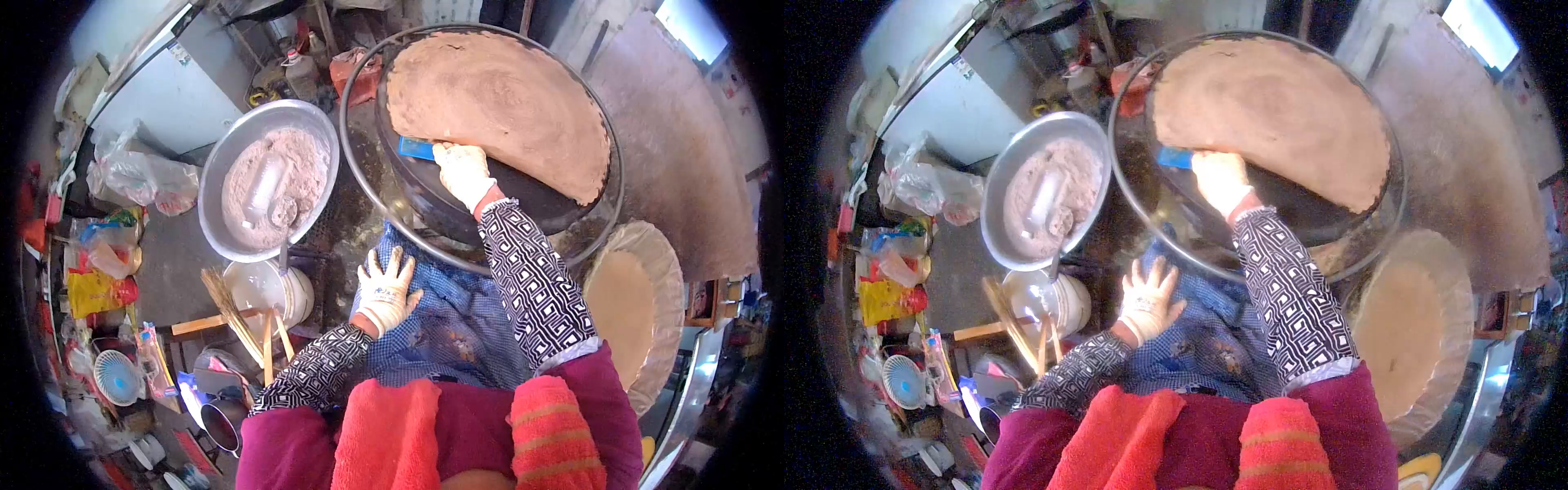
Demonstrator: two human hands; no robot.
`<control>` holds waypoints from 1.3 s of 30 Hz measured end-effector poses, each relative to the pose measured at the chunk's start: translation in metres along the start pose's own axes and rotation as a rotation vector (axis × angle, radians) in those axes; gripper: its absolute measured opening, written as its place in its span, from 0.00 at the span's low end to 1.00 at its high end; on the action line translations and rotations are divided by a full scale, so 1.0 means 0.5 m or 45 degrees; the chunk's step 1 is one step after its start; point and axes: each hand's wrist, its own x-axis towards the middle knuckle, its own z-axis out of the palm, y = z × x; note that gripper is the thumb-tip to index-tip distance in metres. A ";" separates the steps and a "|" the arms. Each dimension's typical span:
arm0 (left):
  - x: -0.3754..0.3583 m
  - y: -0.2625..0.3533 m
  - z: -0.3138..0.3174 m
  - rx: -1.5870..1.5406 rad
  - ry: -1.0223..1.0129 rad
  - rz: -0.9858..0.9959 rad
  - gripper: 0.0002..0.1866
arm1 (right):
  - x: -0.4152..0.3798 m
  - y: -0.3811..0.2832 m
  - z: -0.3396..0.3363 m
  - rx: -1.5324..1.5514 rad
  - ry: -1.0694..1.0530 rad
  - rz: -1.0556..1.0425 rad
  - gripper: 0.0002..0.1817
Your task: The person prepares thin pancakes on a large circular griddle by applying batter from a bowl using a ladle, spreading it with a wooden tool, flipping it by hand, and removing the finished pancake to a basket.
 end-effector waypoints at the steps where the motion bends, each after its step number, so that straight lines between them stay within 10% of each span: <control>1: -0.001 0.000 0.002 -0.013 -0.001 0.000 0.41 | -0.004 -0.001 -0.007 -0.003 -0.032 0.012 0.19; 17: 0.118 -0.250 -0.046 -0.461 0.873 0.059 0.32 | -0.001 0.030 0.006 -0.063 0.115 -0.007 0.14; 23: 0.231 -0.275 -0.163 0.269 0.655 0.457 0.28 | -0.012 0.035 -0.003 -0.037 0.093 0.017 0.14; 25: 0.264 -0.219 -0.135 0.495 0.161 0.523 0.17 | -0.016 0.042 0.015 -0.043 0.140 0.010 0.13; 32: 0.140 0.177 0.043 0.034 0.663 0.643 0.22 | -0.009 0.046 -0.025 -0.015 0.407 -0.068 0.06; 35: 0.070 0.203 -0.003 -0.027 0.036 1.177 0.29 | 0.034 0.061 -0.008 -0.160 0.371 -0.097 0.13; 39: 0.026 0.075 -0.068 -0.099 0.118 0.711 0.31 | 0.054 0.062 -0.033 -0.220 0.367 0.066 0.08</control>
